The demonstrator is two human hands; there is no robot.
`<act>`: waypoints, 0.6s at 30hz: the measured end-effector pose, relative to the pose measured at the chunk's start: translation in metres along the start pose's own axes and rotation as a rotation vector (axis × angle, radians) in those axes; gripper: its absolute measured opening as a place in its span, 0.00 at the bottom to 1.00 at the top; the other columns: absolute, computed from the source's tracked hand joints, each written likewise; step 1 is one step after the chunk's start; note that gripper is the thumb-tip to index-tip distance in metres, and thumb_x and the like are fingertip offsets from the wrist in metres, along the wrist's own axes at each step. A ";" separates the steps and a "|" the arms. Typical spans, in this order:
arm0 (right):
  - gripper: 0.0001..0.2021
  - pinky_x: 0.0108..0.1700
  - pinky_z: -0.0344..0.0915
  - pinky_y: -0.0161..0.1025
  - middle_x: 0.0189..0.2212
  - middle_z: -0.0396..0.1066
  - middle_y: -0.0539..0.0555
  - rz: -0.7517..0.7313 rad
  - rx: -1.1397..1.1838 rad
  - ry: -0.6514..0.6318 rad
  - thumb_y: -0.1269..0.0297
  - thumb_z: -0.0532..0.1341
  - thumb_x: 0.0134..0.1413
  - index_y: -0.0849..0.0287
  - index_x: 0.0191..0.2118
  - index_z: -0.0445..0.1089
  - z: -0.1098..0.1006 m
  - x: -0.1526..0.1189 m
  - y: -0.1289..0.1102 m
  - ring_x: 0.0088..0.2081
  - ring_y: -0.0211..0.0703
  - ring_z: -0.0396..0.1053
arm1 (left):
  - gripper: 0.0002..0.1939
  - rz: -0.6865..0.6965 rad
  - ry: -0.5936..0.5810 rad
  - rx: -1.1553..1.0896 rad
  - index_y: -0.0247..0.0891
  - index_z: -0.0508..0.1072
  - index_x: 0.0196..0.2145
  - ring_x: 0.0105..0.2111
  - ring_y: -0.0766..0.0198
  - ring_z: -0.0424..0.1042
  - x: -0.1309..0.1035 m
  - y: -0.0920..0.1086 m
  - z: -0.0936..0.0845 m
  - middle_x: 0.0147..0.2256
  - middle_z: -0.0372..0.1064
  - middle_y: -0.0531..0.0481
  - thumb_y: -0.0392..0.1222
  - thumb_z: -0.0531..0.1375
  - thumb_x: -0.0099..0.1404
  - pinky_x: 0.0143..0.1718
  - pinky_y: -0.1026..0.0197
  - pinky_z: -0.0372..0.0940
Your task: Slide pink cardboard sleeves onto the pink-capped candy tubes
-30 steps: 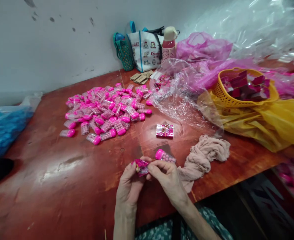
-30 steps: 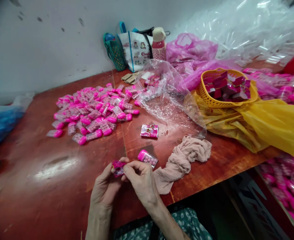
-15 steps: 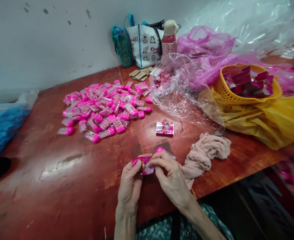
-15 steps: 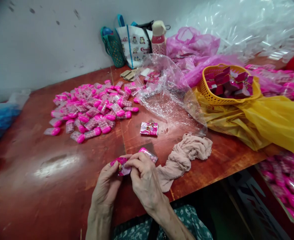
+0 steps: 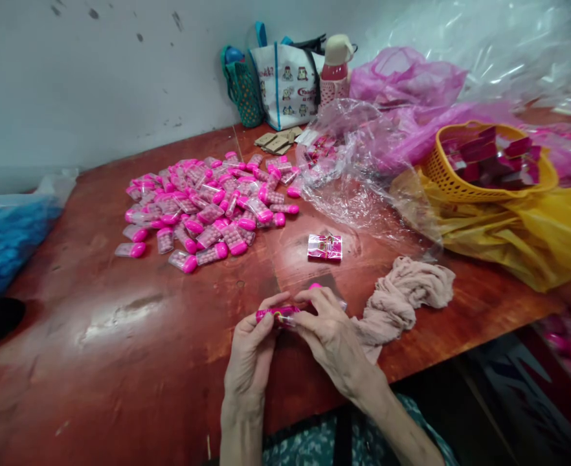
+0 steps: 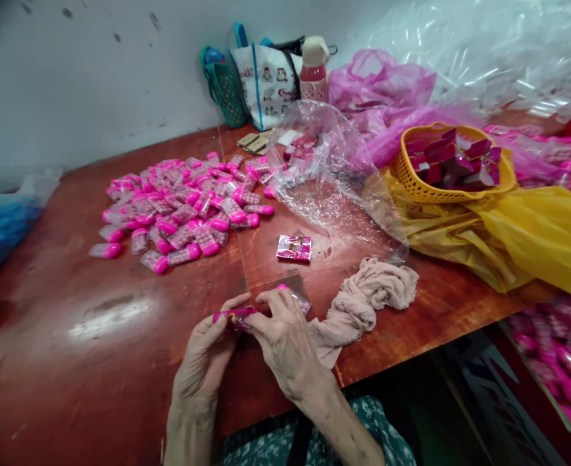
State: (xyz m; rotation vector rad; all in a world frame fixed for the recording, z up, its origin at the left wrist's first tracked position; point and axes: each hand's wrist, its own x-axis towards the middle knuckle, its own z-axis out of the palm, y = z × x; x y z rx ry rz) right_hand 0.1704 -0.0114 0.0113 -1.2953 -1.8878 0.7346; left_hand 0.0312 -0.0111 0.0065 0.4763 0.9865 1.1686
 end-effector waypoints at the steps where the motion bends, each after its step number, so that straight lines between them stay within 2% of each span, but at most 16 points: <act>1: 0.08 0.43 0.61 0.43 0.39 0.66 0.53 0.009 0.049 -0.009 0.69 0.57 0.55 0.51 0.38 0.72 0.000 0.000 0.000 0.42 0.45 0.61 | 0.08 0.009 0.015 -0.007 0.32 0.77 0.33 0.35 0.62 0.71 0.001 0.000 -0.001 0.43 0.71 0.42 0.36 0.60 0.55 0.39 0.63 0.64; 4: 0.04 0.47 0.59 0.42 0.40 0.65 0.51 0.037 0.202 -0.022 0.68 0.62 0.50 0.53 0.33 0.73 0.000 0.000 -0.001 0.43 0.44 0.61 | 0.08 0.027 0.061 0.002 0.32 0.77 0.32 0.33 0.64 0.71 0.002 -0.002 -0.006 0.43 0.70 0.42 0.36 0.63 0.52 0.35 0.65 0.65; 6: 0.03 0.47 0.58 0.41 0.40 0.65 0.51 0.071 0.277 -0.007 0.67 0.62 0.50 0.54 0.29 0.73 0.001 0.000 -0.001 0.43 0.42 0.62 | 0.08 0.051 0.072 0.015 0.32 0.77 0.31 0.32 0.64 0.70 0.001 -0.002 -0.009 0.41 0.71 0.43 0.36 0.64 0.50 0.34 0.66 0.65; 10: 0.08 0.43 0.59 0.38 0.36 0.66 0.51 0.141 0.382 0.058 0.68 0.59 0.53 0.57 0.25 0.71 0.004 0.000 0.000 0.40 0.39 0.63 | 0.12 0.078 0.027 0.042 0.32 0.77 0.33 0.33 0.61 0.70 0.000 -0.002 -0.012 0.38 0.72 0.42 0.37 0.65 0.47 0.36 0.64 0.65; 13: 0.09 0.40 0.59 0.36 0.32 0.66 0.50 0.173 0.454 0.094 0.67 0.58 0.54 0.58 0.24 0.70 0.008 0.001 0.001 0.36 0.38 0.64 | 0.10 0.075 0.028 0.077 0.32 0.77 0.30 0.32 0.61 0.70 0.000 -0.002 -0.008 0.34 0.73 0.44 0.38 0.65 0.48 0.36 0.62 0.65; 18: 0.10 0.38 0.59 0.35 0.31 0.65 0.50 0.179 0.460 0.143 0.68 0.57 0.55 0.59 0.23 0.68 0.012 0.000 -0.002 0.35 0.38 0.64 | 0.09 0.115 0.186 0.032 0.31 0.77 0.25 0.25 0.68 0.68 0.006 -0.006 0.002 0.24 0.72 0.48 0.41 0.66 0.48 0.27 0.68 0.64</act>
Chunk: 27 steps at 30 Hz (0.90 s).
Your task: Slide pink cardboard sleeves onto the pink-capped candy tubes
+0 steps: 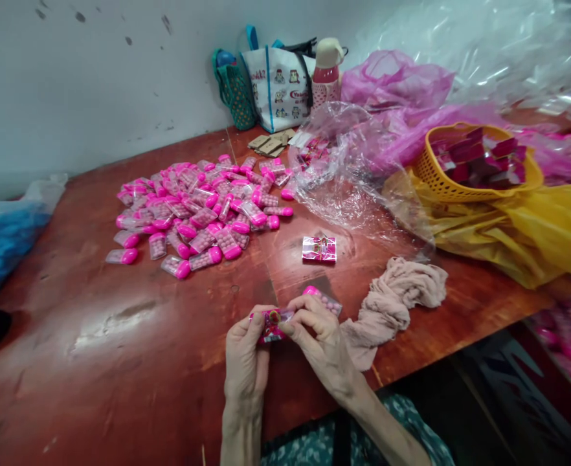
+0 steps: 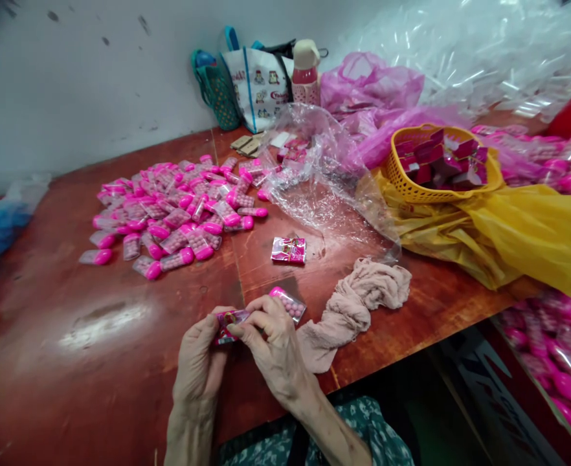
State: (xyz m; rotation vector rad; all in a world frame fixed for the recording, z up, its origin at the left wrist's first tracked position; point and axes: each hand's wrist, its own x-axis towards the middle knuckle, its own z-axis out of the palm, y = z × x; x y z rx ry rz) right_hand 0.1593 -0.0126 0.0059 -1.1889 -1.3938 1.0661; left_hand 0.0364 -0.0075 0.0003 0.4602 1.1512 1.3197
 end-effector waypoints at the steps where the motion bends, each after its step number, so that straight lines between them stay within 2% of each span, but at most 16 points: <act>1: 0.08 0.40 0.59 0.36 0.33 0.66 0.51 -0.017 -0.016 0.001 0.68 0.59 0.53 0.59 0.25 0.69 0.001 0.000 -0.001 0.37 0.39 0.63 | 0.09 -0.003 0.038 -0.011 0.31 0.77 0.25 0.23 0.69 0.67 0.001 -0.001 0.001 0.23 0.71 0.49 0.42 0.66 0.48 0.26 0.69 0.63; 3: 0.02 0.43 0.58 0.38 0.36 0.65 0.52 -0.046 -0.048 0.002 0.67 0.64 0.47 0.58 0.29 0.71 0.003 -0.001 -0.002 0.40 0.41 0.62 | 0.10 -0.025 0.085 -0.028 0.30 0.76 0.24 0.22 0.70 0.67 0.001 -0.002 0.003 0.21 0.71 0.49 0.42 0.66 0.47 0.23 0.70 0.63; 5: 0.06 0.45 0.58 0.39 0.38 0.65 0.52 -0.045 -0.058 0.007 0.67 0.66 0.44 0.57 0.32 0.72 0.005 -0.003 -0.002 0.42 0.42 0.62 | 0.11 -0.045 0.100 -0.057 0.30 0.76 0.23 0.21 0.70 0.67 0.001 -0.003 0.004 0.20 0.71 0.49 0.43 0.66 0.47 0.22 0.71 0.62; 9: 0.04 0.45 0.59 0.38 0.38 0.65 0.52 -0.025 0.008 0.034 0.68 0.61 0.51 0.55 0.31 0.73 0.008 -0.004 0.001 0.42 0.41 0.62 | 0.12 -0.008 0.082 -0.141 0.32 0.75 0.21 0.22 0.71 0.67 -0.002 -0.009 0.004 0.22 0.71 0.50 0.46 0.65 0.49 0.25 0.70 0.64; 12: 0.06 0.47 0.58 0.38 0.39 0.65 0.52 0.000 0.088 0.061 0.68 0.58 0.54 0.56 0.30 0.72 0.005 -0.002 0.003 0.43 0.41 0.62 | 0.14 0.047 -0.052 -0.087 0.33 0.77 0.29 0.33 0.63 0.71 -0.007 -0.010 0.004 0.33 0.74 0.45 0.46 0.66 0.48 0.35 0.65 0.66; 14: 0.08 0.46 0.58 0.37 0.39 0.65 0.52 0.024 0.118 0.088 0.67 0.57 0.55 0.57 0.28 0.72 0.003 0.000 0.004 0.43 0.41 0.63 | 0.19 0.089 -0.126 -0.024 0.32 0.76 0.36 0.41 0.58 0.69 -0.008 -0.009 0.004 0.44 0.70 0.42 0.42 0.67 0.45 0.42 0.63 0.63; 16: 0.09 0.45 0.58 0.37 0.38 0.65 0.51 0.043 0.124 0.087 0.67 0.57 0.55 0.57 0.27 0.71 0.002 0.000 0.005 0.41 0.40 0.63 | 0.19 0.099 -0.145 0.027 0.33 0.75 0.39 0.44 0.58 0.67 -0.008 -0.008 0.002 0.48 0.67 0.43 0.39 0.66 0.47 0.46 0.63 0.61; 19: 0.07 0.45 0.58 0.36 0.37 0.65 0.51 0.034 0.098 0.076 0.67 0.57 0.55 0.57 0.28 0.72 0.003 0.000 0.005 0.41 0.40 0.63 | 0.12 0.067 -0.116 0.057 0.34 0.75 0.37 0.39 0.62 0.69 -0.004 -0.010 -0.001 0.40 0.71 0.46 0.35 0.62 0.53 0.44 0.63 0.62; 22: 0.07 0.44 0.58 0.37 0.36 0.65 0.52 0.012 0.065 0.103 0.68 0.58 0.54 0.57 0.28 0.72 0.006 -0.001 0.007 0.41 0.40 0.63 | 0.07 0.060 -0.072 0.030 0.33 0.76 0.32 0.34 0.66 0.69 0.000 -0.013 -0.002 0.32 0.72 0.49 0.34 0.62 0.53 0.40 0.65 0.63; 27: 0.06 0.39 0.61 0.36 0.31 0.66 0.50 0.012 0.056 0.160 0.66 0.61 0.51 0.58 0.25 0.70 0.007 0.000 0.008 0.35 0.39 0.65 | 0.06 0.069 -0.008 -0.029 0.32 0.76 0.28 0.30 0.69 0.68 0.003 -0.016 -0.003 0.28 0.72 0.51 0.36 0.65 0.50 0.35 0.69 0.64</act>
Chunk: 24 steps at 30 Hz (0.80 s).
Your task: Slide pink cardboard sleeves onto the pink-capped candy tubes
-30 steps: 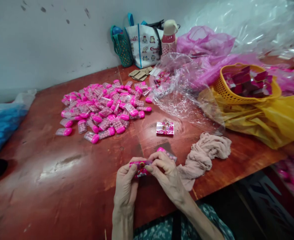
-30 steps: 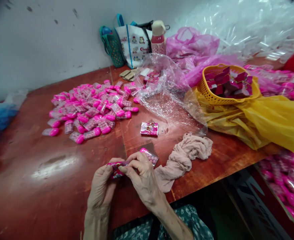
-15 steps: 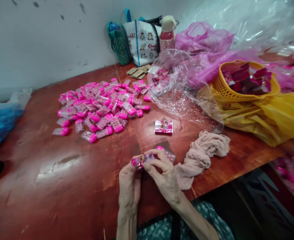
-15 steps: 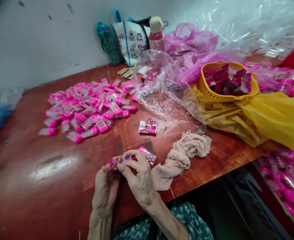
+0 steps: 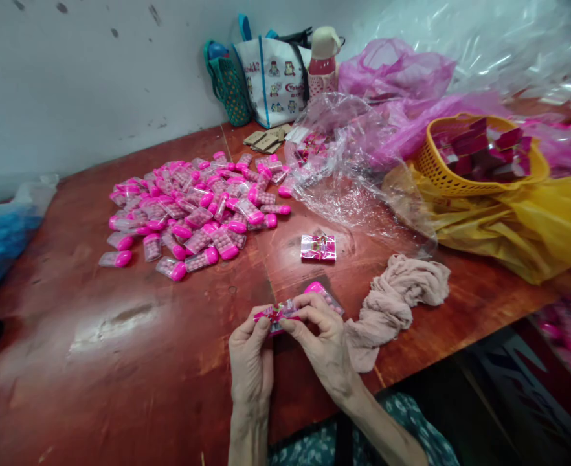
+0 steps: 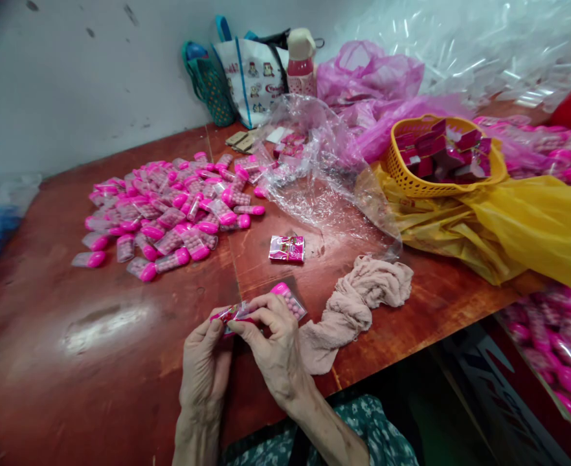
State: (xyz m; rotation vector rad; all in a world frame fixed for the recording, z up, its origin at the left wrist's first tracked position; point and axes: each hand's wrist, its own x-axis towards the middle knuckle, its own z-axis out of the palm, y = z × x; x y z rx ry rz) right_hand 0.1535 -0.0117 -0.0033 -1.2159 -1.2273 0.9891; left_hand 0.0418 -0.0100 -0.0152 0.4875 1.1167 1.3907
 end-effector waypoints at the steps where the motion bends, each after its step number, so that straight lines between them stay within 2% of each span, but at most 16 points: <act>1: 0.06 0.39 0.62 0.36 0.31 0.66 0.50 -0.011 -0.014 0.002 0.66 0.62 0.50 0.58 0.25 0.69 -0.001 0.000 -0.001 0.35 0.39 0.65 | 0.07 -0.001 0.014 -0.009 0.32 0.76 0.28 0.30 0.69 0.69 0.001 0.000 0.000 0.28 0.72 0.50 0.37 0.65 0.50 0.35 0.69 0.64; 5: 0.03 0.43 0.61 0.40 0.35 0.66 0.53 -0.120 -0.230 0.085 0.64 0.62 0.50 0.58 0.31 0.70 -0.016 0.002 -0.006 0.40 0.43 0.63 | 0.09 0.000 0.079 -0.075 0.33 0.77 0.27 0.29 0.68 0.70 0.004 0.000 -0.001 0.27 0.74 0.49 0.39 0.67 0.46 0.34 0.68 0.66; 8: 0.11 0.47 0.59 0.46 0.41 0.64 0.56 -0.111 -0.545 0.160 0.64 0.62 0.48 0.57 0.40 0.69 -0.031 0.002 -0.002 0.45 0.49 0.59 | 0.09 -0.008 0.134 -0.153 0.35 0.77 0.24 0.28 0.67 0.71 0.006 -0.001 -0.001 0.26 0.74 0.50 0.40 0.69 0.42 0.35 0.66 0.67; 10: 0.14 0.47 0.58 0.50 0.43 0.63 0.59 -0.050 -0.739 0.131 0.64 0.62 0.48 0.59 0.43 0.67 -0.037 0.001 0.005 0.45 0.53 0.58 | 0.10 -0.021 0.160 -0.188 0.36 0.76 0.23 0.28 0.66 0.72 0.006 -0.001 -0.001 0.26 0.75 0.51 0.40 0.70 0.41 0.35 0.65 0.68; 13: 0.11 0.42 0.59 0.50 0.39 0.65 0.60 0.016 -0.891 0.038 0.66 0.59 0.51 0.61 0.42 0.67 -0.038 -0.003 0.014 0.40 0.54 0.59 | 0.11 -0.032 0.169 -0.197 0.36 0.76 0.23 0.29 0.65 0.73 0.005 -0.001 -0.001 0.26 0.75 0.50 0.40 0.70 0.40 0.36 0.63 0.68; 15: 0.08 0.40 0.60 0.48 0.34 0.67 0.58 0.041 -0.845 0.001 0.68 0.56 0.53 0.61 0.39 0.67 -0.038 -0.004 0.014 0.37 0.51 0.61 | 0.11 -0.029 0.173 -0.191 0.35 0.76 0.23 0.29 0.65 0.73 0.005 -0.001 -0.001 0.27 0.75 0.49 0.41 0.70 0.40 0.36 0.63 0.68; 18: 0.06 0.36 0.63 0.41 0.30 0.68 0.54 0.147 -0.576 0.030 0.66 0.55 0.55 0.59 0.38 0.67 -0.042 -0.002 0.003 0.32 0.44 0.65 | 0.11 -0.019 0.165 -0.173 0.35 0.77 0.24 0.28 0.66 0.72 0.005 -0.002 -0.001 0.27 0.75 0.49 0.41 0.70 0.40 0.36 0.64 0.68; 21: 0.10 0.32 0.64 0.36 0.29 0.70 0.51 0.312 -0.238 0.050 0.60 0.58 0.52 0.58 0.39 0.67 -0.051 0.001 -0.011 0.30 0.40 0.67 | 0.12 -0.010 0.124 -0.114 0.34 0.77 0.26 0.29 0.66 0.72 0.005 -0.001 -0.001 0.28 0.75 0.47 0.41 0.69 0.42 0.36 0.66 0.67; 24: 0.14 0.25 0.64 0.33 0.27 0.70 0.51 0.405 0.001 -0.009 0.57 0.60 0.48 0.60 0.39 0.69 -0.054 0.002 -0.019 0.26 0.38 0.67 | 0.13 -0.004 0.082 -0.045 0.32 0.77 0.30 0.30 0.67 0.71 0.003 -0.001 -0.001 0.30 0.75 0.47 0.40 0.68 0.44 0.37 0.68 0.65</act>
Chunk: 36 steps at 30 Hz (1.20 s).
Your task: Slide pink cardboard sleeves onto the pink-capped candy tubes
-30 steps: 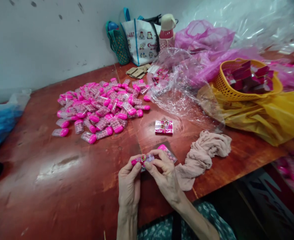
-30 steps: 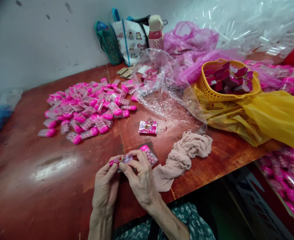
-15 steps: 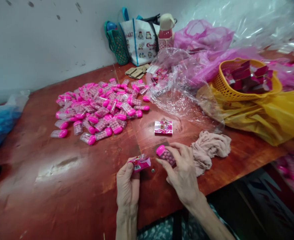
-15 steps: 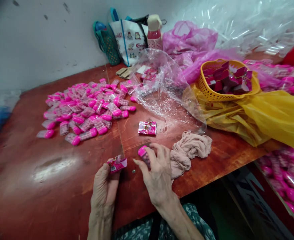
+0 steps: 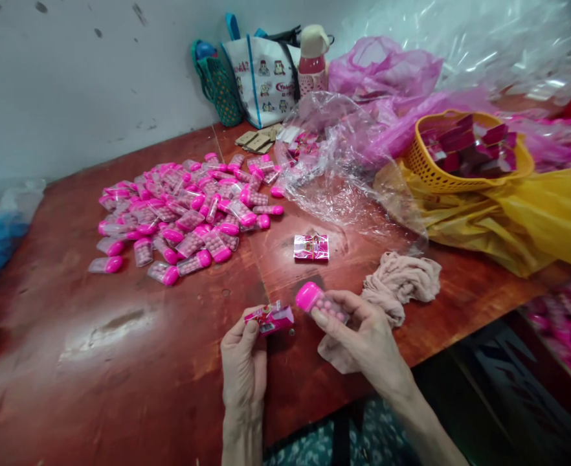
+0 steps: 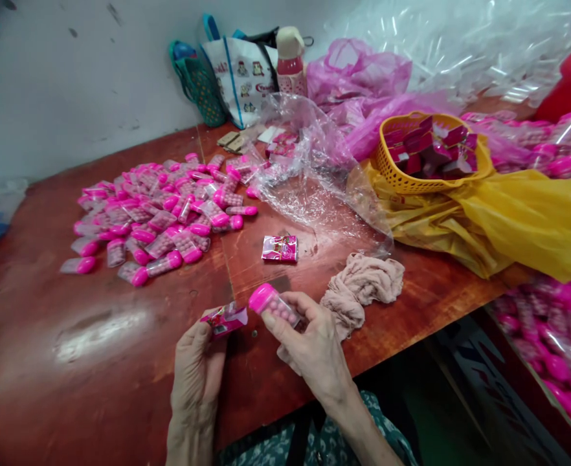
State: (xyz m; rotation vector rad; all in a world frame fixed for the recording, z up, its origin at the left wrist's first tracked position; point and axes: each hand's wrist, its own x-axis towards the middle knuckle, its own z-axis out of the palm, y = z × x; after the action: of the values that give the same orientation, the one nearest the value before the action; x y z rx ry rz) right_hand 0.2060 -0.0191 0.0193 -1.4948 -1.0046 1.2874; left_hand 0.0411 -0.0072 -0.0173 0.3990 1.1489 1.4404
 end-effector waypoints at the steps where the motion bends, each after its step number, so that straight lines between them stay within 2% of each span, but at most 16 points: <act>1: 0.14 0.23 0.63 0.32 0.27 0.69 0.51 0.010 0.033 -0.026 0.57 0.61 0.47 0.60 0.38 0.69 0.001 -0.001 -0.001 0.24 0.38 0.66 | 0.13 0.005 -0.009 0.015 0.32 0.77 0.30 0.31 0.67 0.71 -0.001 0.000 0.000 0.30 0.75 0.47 0.40 0.68 0.44 0.37 0.68 0.65; 8: 0.12 0.16 0.54 0.28 0.21 0.65 0.48 0.017 0.044 -0.093 0.59 0.61 0.46 0.61 0.35 0.71 0.004 -0.004 -0.003 0.18 0.32 0.59 | 0.11 0.039 -0.105 0.116 0.33 0.77 0.32 0.34 0.65 0.70 -0.004 0.001 0.002 0.33 0.74 0.47 0.37 0.66 0.47 0.39 0.67 0.63; 13: 0.10 0.19 0.54 0.28 0.22 0.65 0.47 0.030 -0.027 -0.155 0.59 0.60 0.48 0.60 0.35 0.70 0.001 -0.005 -0.007 0.20 0.31 0.59 | 0.11 0.037 -0.137 0.133 0.34 0.76 0.34 0.36 0.64 0.70 -0.006 0.003 0.004 0.36 0.74 0.46 0.35 0.65 0.50 0.40 0.64 0.64; 18: 0.10 0.26 0.60 0.31 0.24 0.69 0.49 -0.035 -0.201 -0.062 0.58 0.60 0.49 0.59 0.35 0.70 0.009 -0.009 -0.009 0.24 0.36 0.65 | 0.11 0.008 -0.055 0.063 0.35 0.74 0.34 0.35 0.66 0.71 -0.007 0.002 0.011 0.38 0.74 0.46 0.32 0.64 0.50 0.38 0.67 0.64; 23: 0.11 0.26 0.63 0.31 0.26 0.71 0.50 -0.102 -0.190 -0.033 0.59 0.59 0.50 0.58 0.39 0.68 0.020 -0.014 -0.001 0.24 0.37 0.66 | 0.16 0.004 -0.002 0.003 0.36 0.71 0.39 0.37 0.63 0.71 -0.007 0.005 0.023 0.39 0.73 0.46 0.32 0.64 0.50 0.40 0.64 0.65; 28: 0.08 0.28 0.63 0.32 0.26 0.70 0.49 -0.183 -0.234 0.025 0.62 0.58 0.52 0.57 0.39 0.66 0.025 -0.016 0.001 0.25 0.38 0.66 | 0.10 -0.046 0.009 -0.080 0.36 0.73 0.34 0.31 0.69 0.72 -0.011 0.006 0.034 0.32 0.74 0.51 0.32 0.63 0.51 0.35 0.69 0.66; 32: 0.08 0.31 0.63 0.33 0.28 0.70 0.49 -0.238 -0.259 0.065 0.65 0.58 0.52 0.57 0.39 0.65 0.026 -0.017 0.003 0.28 0.39 0.67 | 0.07 -0.150 -0.021 -0.083 0.33 0.74 0.34 0.32 0.65 0.73 -0.016 0.006 0.041 0.32 0.74 0.47 0.34 0.62 0.54 0.37 0.64 0.67; 36: 0.09 0.32 0.62 0.34 0.29 0.70 0.49 -0.229 -0.262 0.068 0.65 0.58 0.53 0.56 0.41 0.64 0.028 -0.018 0.006 0.29 0.40 0.68 | 0.09 -0.247 -0.025 -0.102 0.30 0.74 0.35 0.35 0.60 0.73 -0.019 0.008 0.048 0.34 0.75 0.42 0.36 0.60 0.56 0.41 0.59 0.67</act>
State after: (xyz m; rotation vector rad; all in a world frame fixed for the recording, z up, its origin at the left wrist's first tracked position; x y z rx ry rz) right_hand 0.1759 -0.0345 0.0165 -1.5534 -1.2970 0.9656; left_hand 0.0794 -0.0032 0.0186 0.1951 1.0603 1.2679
